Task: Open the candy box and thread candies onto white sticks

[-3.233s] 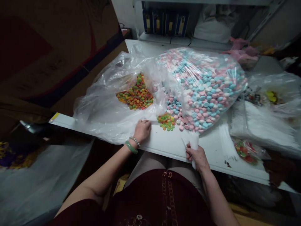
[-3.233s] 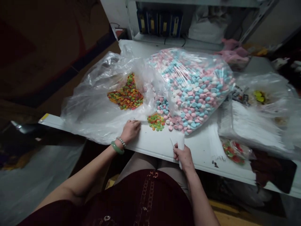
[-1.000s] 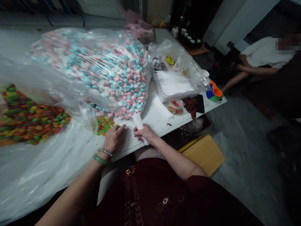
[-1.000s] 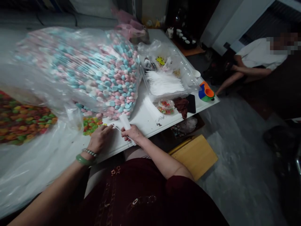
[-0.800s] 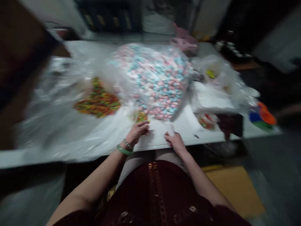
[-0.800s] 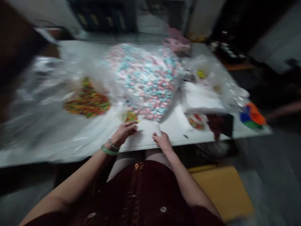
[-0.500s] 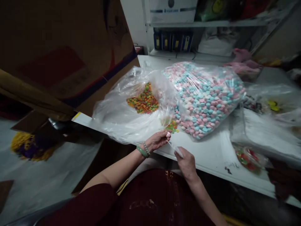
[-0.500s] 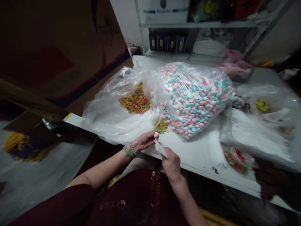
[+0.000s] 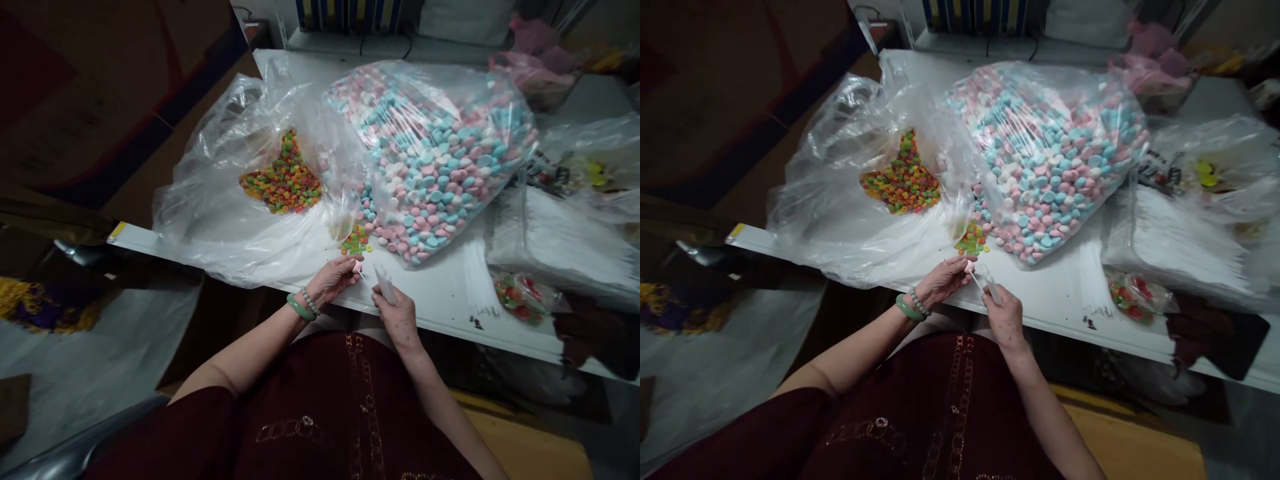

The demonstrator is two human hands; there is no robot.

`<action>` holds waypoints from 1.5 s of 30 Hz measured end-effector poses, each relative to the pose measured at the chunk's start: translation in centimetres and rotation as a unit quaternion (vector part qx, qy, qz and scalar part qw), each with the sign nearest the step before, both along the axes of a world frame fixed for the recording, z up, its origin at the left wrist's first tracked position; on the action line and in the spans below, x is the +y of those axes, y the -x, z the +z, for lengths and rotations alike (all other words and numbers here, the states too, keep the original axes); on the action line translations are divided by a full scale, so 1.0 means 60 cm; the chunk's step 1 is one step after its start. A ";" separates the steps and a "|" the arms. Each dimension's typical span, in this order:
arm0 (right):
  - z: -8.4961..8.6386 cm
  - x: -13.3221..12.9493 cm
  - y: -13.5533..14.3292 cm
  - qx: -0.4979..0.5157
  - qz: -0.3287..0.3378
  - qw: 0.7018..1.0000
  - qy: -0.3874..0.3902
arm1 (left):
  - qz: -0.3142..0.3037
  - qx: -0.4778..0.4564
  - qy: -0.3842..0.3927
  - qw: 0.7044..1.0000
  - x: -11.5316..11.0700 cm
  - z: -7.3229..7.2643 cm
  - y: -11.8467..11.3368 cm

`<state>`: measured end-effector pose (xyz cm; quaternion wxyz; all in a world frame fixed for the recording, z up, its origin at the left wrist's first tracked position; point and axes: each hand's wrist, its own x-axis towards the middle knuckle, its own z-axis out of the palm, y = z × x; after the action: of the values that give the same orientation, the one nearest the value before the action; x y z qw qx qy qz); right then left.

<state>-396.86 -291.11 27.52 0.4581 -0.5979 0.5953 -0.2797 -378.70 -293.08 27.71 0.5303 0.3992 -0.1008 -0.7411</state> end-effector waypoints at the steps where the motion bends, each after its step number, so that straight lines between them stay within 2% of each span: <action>1: 0.000 -0.001 -0.002 0.002 0.001 1.000 -0.001 | 0.002 -0.002 0.001 1.000 0.001 -0.001 -0.002; 7: 0.006 -0.003 -0.011 0.044 0.013 0.999 0.021 | 0.005 -0.023 0.018 1.000 0.010 -0.011 -0.011; 13: 0.014 -0.003 -0.017 0.124 0.056 0.990 0.049 | -0.003 -0.169 0.077 0.983 0.022 -0.027 -0.002; 17: 0.011 0.000 -0.019 0.159 0.073 0.982 0.068 | -0.017 -0.285 0.090 0.954 0.029 -0.042 0.014; 20: 0.006 0.003 -0.021 0.180 0.072 0.978 0.081 | -0.001 -0.407 0.100 0.908 0.039 -0.045 0.030; 22: 0.002 0.004 -0.025 0.185 0.068 0.977 0.086 | 0.007 -0.458 0.112 0.882 0.044 -0.044 0.042; 28: -0.009 -0.005 -0.051 0.149 0.062 0.985 0.067 | -0.007 -0.502 0.080 0.861 0.036 -0.041 0.061; 32: -0.011 -0.017 -0.061 0.124 0.022 0.991 0.040 | -0.058 -0.523 0.107 0.844 0.025 -0.038 0.062; 36: -0.017 -0.028 -0.040 0.046 -0.030 0.998 -0.037 | -0.102 -0.498 0.142 0.849 0.029 -0.030 0.060; 38: -0.027 -0.031 -0.023 0.015 -0.054 0.995 -0.077 | -0.083 -0.495 0.137 0.854 0.029 -0.028 0.050; 39: -0.032 -0.031 -0.015 0.006 -0.067 0.993 -0.092 | -0.058 -0.514 0.127 0.847 0.026 -0.028 0.041; 40: -0.038 -0.032 -0.008 0.000 -0.078 0.992 -0.102 | -0.030 -0.547 0.115 0.829 0.020 -0.029 0.029; 42: -0.048 -0.030 -0.001 -0.005 -0.083 0.991 -0.108 | 0.007 -0.639 0.094 0.763 0.001 -0.032 -0.002; 45: -0.053 -0.028 -0.002 -0.008 -0.062 0.993 -0.105 | -0.015 -0.749 0.072 0.659 -0.033 -0.039 -0.049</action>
<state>-396.73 -292.78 24.35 0.5051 -0.5065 0.6532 -0.2485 -375.74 -295.04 25.38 0.2917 0.7784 -0.5224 -0.1900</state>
